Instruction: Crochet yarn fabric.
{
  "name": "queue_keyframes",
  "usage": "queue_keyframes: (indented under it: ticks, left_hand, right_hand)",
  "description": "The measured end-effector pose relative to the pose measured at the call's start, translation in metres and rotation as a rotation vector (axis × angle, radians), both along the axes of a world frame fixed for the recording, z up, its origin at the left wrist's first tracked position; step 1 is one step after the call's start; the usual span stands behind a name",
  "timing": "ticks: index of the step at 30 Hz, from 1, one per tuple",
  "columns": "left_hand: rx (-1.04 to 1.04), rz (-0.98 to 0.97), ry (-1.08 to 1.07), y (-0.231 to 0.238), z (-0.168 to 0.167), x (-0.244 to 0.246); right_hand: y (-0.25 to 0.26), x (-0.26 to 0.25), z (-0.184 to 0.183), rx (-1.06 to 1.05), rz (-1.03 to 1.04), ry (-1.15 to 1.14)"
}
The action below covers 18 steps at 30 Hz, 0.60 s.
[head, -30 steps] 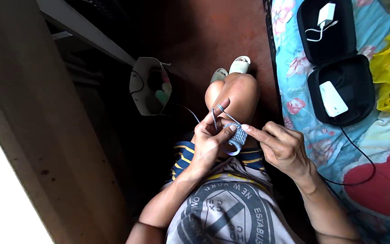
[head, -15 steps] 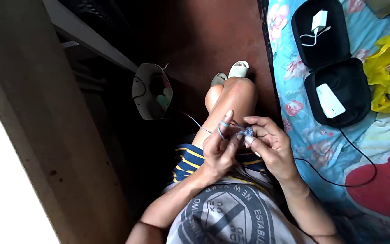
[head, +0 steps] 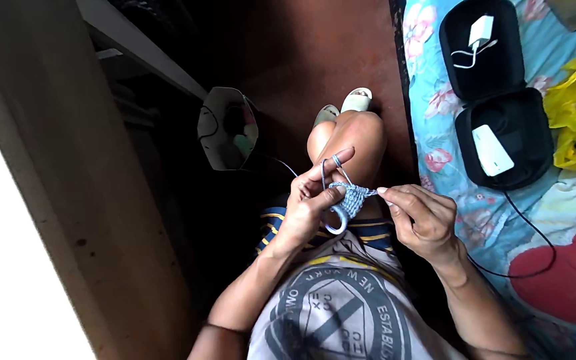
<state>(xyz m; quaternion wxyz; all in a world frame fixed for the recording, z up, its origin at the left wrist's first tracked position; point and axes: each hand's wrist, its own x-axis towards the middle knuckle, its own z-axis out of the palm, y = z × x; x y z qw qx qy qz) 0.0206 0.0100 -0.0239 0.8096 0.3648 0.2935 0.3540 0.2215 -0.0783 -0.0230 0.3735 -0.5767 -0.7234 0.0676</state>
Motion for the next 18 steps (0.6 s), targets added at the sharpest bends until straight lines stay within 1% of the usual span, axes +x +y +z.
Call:
queue_keyframes:
  ticks: [2, 3, 5, 7, 8, 9, 10, 11, 13, 15, 16, 18]
  left_hand:
    - [0.014, 0.003, 0.014, -0.001, -0.002, 0.0]
    - [0.055, 0.006, 0.035, -0.003, -0.003, 0.001]
    - [0.21, 0.039, 0.081, -0.011, -0.006, 0.007]
    - [0.328, 0.081, 0.088, -0.022, -0.008, 0.016]
    - [0.342, 0.103, 0.089, -0.025, -0.01, 0.02]
    - [0.323, 0.12, 0.083, -0.026, -0.011, 0.022]
    - [0.283, 0.128, 0.071, -0.025, -0.011, 0.023]
    - [0.231, 0.124, 0.05, -0.023, -0.012, 0.022]
    - [0.143, 0.07, 0.025, -0.015, -0.015, 0.015]
    - [0.085, 0.008, 0.08, -0.005, -0.017, 0.004]
    - [0.095, -0.016, 0.136, 0.0, -0.018, -0.003]
    - [0.197, -0.114, 0.273, 0.013, -0.02, -0.017]
  right_hand:
    - [0.0, -0.001, 0.0, -0.03, 0.023, 0.084]
    - [0.0, -0.002, 0.001, -0.067, 0.034, 0.178]
    - [0.001, -0.008, 0.008, -0.233, 0.059, 0.466]
    - [0.004, -0.014, 0.015, -0.428, 0.042, 0.825]
    - [0.007, -0.016, 0.016, -0.507, 0.015, 0.986]
    - [0.01, -0.016, 0.017, -0.566, -0.009, 1.099]
    - [0.013, -0.016, 0.016, -0.607, -0.029, 1.166]
    - [0.014, -0.016, 0.015, -0.629, -0.043, 1.188]
    - [0.015, -0.014, 0.012, -0.631, -0.055, 1.16]
    - [0.014, -0.012, 0.011, -0.623, -0.057, 1.128]
    - [0.013, -0.011, 0.01, -0.617, -0.055, 1.123]
    - [0.012, -0.009, 0.01, -0.611, -0.043, 1.118]
